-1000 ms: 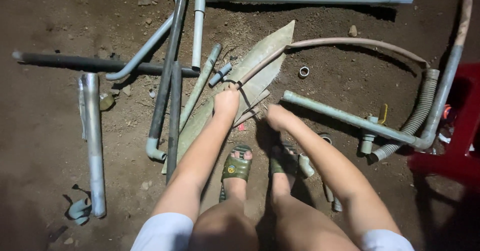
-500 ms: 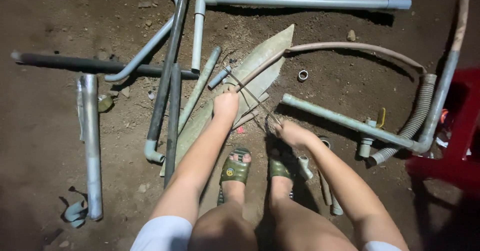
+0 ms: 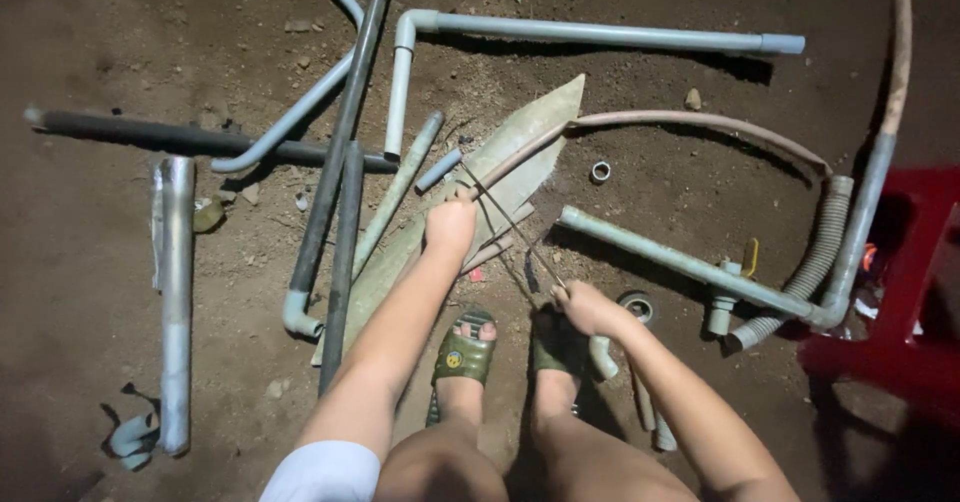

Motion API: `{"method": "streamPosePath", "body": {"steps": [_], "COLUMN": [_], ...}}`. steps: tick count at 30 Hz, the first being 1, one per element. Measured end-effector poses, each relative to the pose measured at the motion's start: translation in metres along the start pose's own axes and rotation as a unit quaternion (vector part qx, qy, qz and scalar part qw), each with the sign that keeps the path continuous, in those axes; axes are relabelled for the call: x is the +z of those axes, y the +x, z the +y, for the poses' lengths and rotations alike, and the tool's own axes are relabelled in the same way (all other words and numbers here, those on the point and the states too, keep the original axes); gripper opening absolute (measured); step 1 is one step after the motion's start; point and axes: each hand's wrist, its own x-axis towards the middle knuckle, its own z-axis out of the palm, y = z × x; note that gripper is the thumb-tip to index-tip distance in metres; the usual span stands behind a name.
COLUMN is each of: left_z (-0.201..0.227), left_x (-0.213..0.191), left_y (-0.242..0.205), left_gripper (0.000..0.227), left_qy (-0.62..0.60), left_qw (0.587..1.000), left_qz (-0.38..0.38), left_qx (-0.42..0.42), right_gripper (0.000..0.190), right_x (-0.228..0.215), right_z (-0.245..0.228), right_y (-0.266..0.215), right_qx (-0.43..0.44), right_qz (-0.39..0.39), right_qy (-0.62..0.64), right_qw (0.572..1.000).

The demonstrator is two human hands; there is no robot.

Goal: Sorting through and attempting to connect various PVC and corrugated plumbing pipes on the ground, including using a saw blade.

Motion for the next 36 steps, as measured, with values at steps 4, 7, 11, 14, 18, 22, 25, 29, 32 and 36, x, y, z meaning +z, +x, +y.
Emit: {"method": "streamPosePath", "body": {"steps": [4, 7, 11, 14, 18, 22, 25, 29, 32, 36], "left_z": [-0.001, 0.000, -0.002, 0.004, 0.003, 0.006, 0.000, -0.002, 0.000, 0.000], "left_x": [0.014, 0.009, 0.017, 0.021, 0.026, 0.036, 0.028, 0.015, 0.020, 0.036], "left_y": [0.002, 0.001, -0.005, -0.003, -0.005, -0.006, -0.002, -0.002, -0.002, -0.008], "left_gripper": [0.015, 0.014, 0.022, 0.027, 0.024, 0.032, 0.032, 0.029, 0.029, 0.033], "left_qy": [-0.007, -0.010, -0.022, -0.035, -0.018, -0.016, -0.010, -0.016, -0.022, -0.006], "left_qw": [1.000, 1.000, 1.000, 0.999, 0.999, 1.000, 1.000, 0.999, 1.000, 1.000], "left_qz": [0.005, -0.002, -0.009, -0.003, -0.027, -0.022, -0.025, -0.029, -0.014, 0.000], "left_qx": [0.005, 0.005, 0.004, 0.003, -0.005, -0.011, -0.005, 0.004, 0.001, 0.001], "right_gripper": [0.057, 0.046, 0.044, 0.054, 0.054, 0.055, 0.047, 0.053, 0.056, 0.058], "right_x": [-0.012, -0.016, 0.003, -0.005, 0.002, -0.015, -0.008, -0.001, -0.004, -0.002], "right_z": [-0.027, -0.050, -0.030, -0.020, 0.017, -0.033, -0.030, -0.039, -0.020, 0.020], "right_y": [0.060, 0.117, 0.126, 0.038, 0.002, 0.043, 0.121, 0.078, 0.014, -0.019], "right_qx": [-0.018, -0.078, -0.099, -0.027, -0.003, 0.014, -0.054, -0.050, -0.017, 0.000], "right_qz": [0.011, 0.046, 0.043, 0.043, 0.030, 0.021, 0.068, 0.071, 0.044, 0.026], "right_qy": [-0.044, -0.130, -0.092, -0.025, -0.024, -0.085, -0.079, -0.068, -0.036, -0.018], "right_qw": [0.999, 0.987, 0.990, 0.998, 0.999, 0.996, 0.993, 0.994, 0.998, 1.000]}}
